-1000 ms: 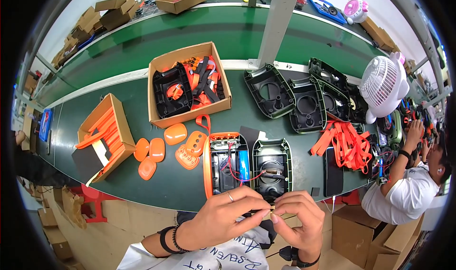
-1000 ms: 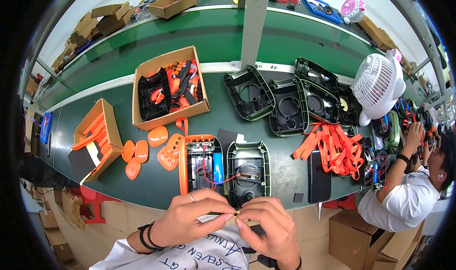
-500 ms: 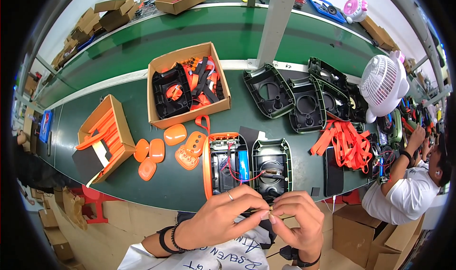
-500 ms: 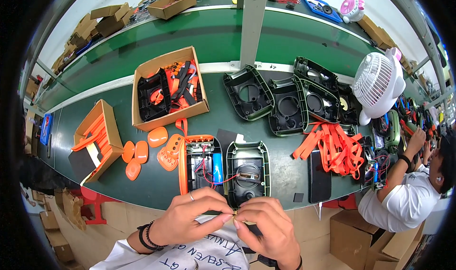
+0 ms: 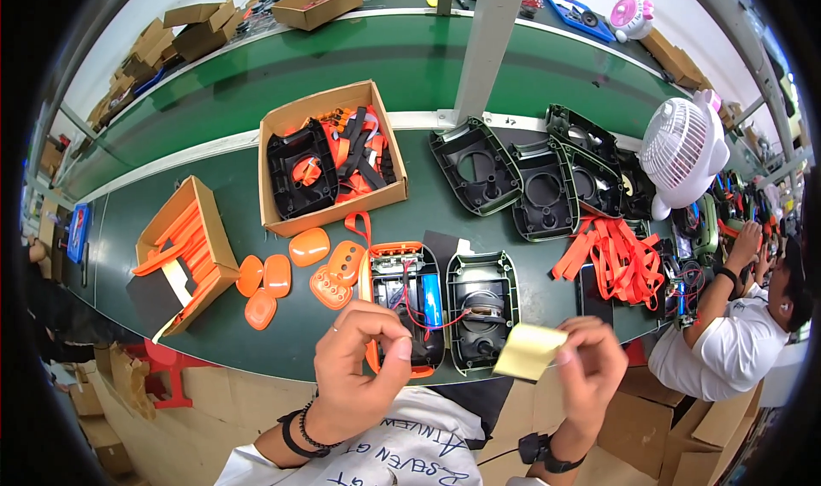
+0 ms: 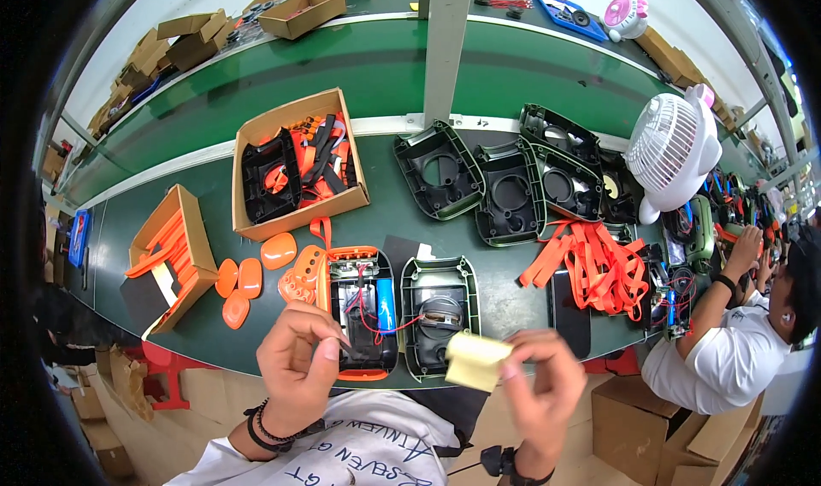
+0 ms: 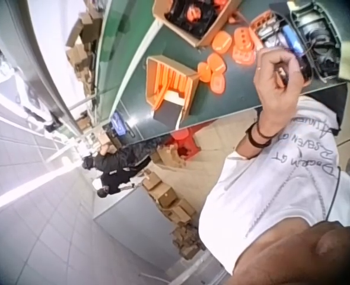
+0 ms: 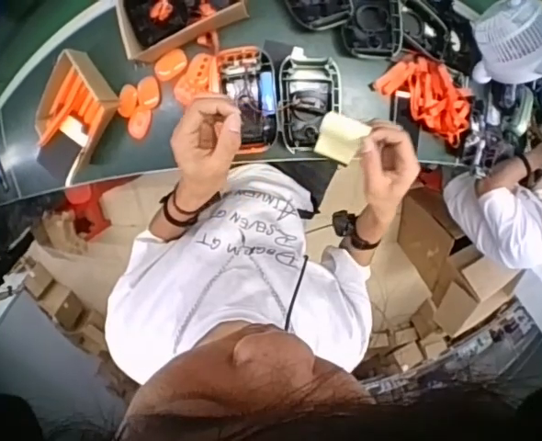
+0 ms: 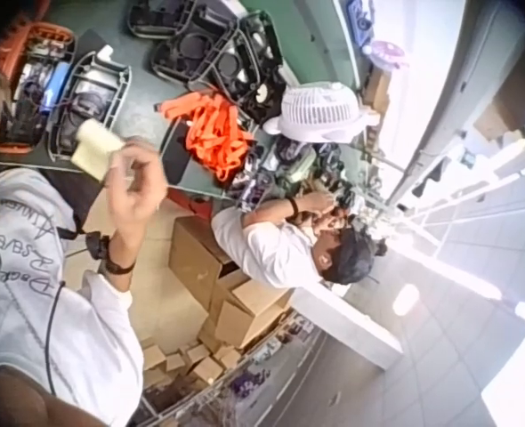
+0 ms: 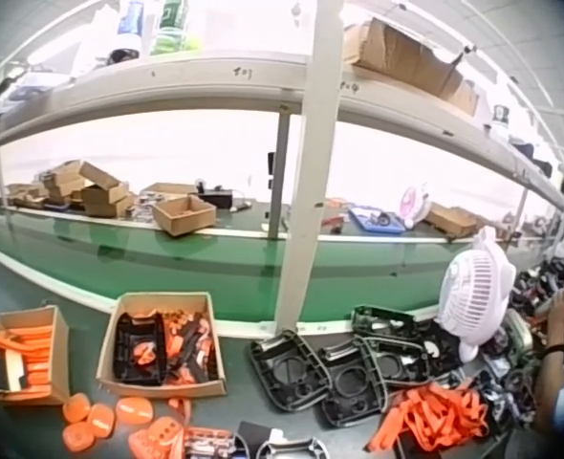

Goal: Assembling a small electronic device by connecting internal wires, placing a speaker, and fitting the components into a plastic housing.

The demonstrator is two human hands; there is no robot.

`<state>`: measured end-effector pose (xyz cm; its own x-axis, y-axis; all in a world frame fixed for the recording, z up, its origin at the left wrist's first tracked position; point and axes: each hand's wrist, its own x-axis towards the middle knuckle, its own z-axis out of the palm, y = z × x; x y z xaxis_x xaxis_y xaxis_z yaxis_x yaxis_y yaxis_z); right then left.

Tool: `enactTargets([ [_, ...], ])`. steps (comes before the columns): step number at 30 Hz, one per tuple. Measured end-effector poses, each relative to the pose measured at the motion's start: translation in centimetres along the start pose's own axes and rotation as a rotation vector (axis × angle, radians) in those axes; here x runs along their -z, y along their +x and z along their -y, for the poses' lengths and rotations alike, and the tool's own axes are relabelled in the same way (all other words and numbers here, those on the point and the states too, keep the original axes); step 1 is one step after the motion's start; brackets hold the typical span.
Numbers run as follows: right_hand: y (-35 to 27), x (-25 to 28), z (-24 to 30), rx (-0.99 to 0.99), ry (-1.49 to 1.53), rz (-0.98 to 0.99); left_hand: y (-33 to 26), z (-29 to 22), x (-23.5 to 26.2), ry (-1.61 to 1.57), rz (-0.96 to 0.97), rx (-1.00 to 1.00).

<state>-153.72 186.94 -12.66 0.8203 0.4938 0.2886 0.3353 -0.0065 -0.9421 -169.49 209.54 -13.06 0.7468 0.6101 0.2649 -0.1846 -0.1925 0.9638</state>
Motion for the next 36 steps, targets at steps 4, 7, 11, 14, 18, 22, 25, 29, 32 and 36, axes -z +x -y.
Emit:
enactTargets([
  [4, 3.4, 3.6, -3.2, -0.176, -0.062, -0.078, -0.4, -0.5, 0.2, -0.165, 0.096, 0.094],
  [7, 4.8, 3.0, -4.9, 0.027, -0.645, -0.102, -0.7, -0.5, -0.1, -0.308, 0.182, 0.191],
  [11, 2.4, -0.4, -1.7, -0.067, -0.327, -0.164, -1.1, -0.1, -0.6, -0.291, 0.274, 0.187],
  [14, -0.7, -4.1, 1.8, -0.374, 0.434, 0.229, -1.0, 0.2, -1.0, -0.199, 0.351, 0.107],
  [18, -2.9, -5.6, 1.9, -0.572, 0.638, 0.378, -0.4, 0.5, -1.3, -0.029, 0.450, -0.134],
  [22, -3.7, -6.2, 0.7, -0.594, 0.937, 0.328, -0.1, 0.7, -1.6, -0.059, 0.482, -0.220],
  [25, -4.1, -6.0, -0.1, -0.539, 0.967, 0.356, -0.1, 0.7, -1.7, -0.074, 0.474, -0.257],
  [29, -3.9, -6.0, 0.4, -0.610, 1.045, 0.271, 0.0, 1.1, -1.6, -0.063, 0.471, -0.304],
  [32, -3.7, -5.3, -0.5, -0.559, 1.100, 0.273, 0.1, 1.3, -1.5, -0.060, 0.487, -0.279],
  [36, -3.6, -4.6, -0.6, -0.419, 0.965, 0.206, 0.3, 1.2, -1.2, -0.039, 0.502, -0.284],
])
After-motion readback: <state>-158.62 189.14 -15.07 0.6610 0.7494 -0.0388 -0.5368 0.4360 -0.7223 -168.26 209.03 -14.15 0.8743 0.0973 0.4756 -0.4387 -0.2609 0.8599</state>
